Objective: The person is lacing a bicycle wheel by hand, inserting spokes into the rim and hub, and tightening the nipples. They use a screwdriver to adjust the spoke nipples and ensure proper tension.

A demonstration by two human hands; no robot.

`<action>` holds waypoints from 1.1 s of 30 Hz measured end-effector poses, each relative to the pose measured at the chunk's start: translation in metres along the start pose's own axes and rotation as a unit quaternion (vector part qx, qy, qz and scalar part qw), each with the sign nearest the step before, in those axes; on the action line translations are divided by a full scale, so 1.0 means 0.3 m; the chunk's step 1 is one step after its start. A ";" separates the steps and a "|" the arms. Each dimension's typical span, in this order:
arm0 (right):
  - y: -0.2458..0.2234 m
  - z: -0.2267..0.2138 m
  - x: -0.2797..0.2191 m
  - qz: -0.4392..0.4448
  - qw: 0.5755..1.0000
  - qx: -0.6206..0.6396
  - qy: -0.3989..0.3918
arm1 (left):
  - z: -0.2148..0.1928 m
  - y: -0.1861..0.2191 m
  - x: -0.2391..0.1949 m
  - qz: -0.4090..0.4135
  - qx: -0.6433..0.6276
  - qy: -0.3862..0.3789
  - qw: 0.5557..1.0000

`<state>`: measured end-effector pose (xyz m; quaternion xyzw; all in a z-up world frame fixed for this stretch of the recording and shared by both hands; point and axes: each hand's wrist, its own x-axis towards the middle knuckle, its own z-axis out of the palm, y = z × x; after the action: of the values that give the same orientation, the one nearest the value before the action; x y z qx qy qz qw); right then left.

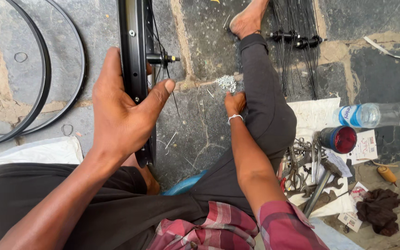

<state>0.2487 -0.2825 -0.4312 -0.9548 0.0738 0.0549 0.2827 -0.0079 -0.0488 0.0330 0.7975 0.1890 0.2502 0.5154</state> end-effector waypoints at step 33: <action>-0.671 -0.447 -0.154 -0.114 0.828 0.468 -0.287 | -0.009 -0.015 -0.001 -0.021 -0.069 0.069 0.995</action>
<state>0.2464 -0.1838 -0.2055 -0.6510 -0.1035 0.2530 0.7082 -0.0101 -0.0451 0.0297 0.7367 0.2233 0.3061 0.5601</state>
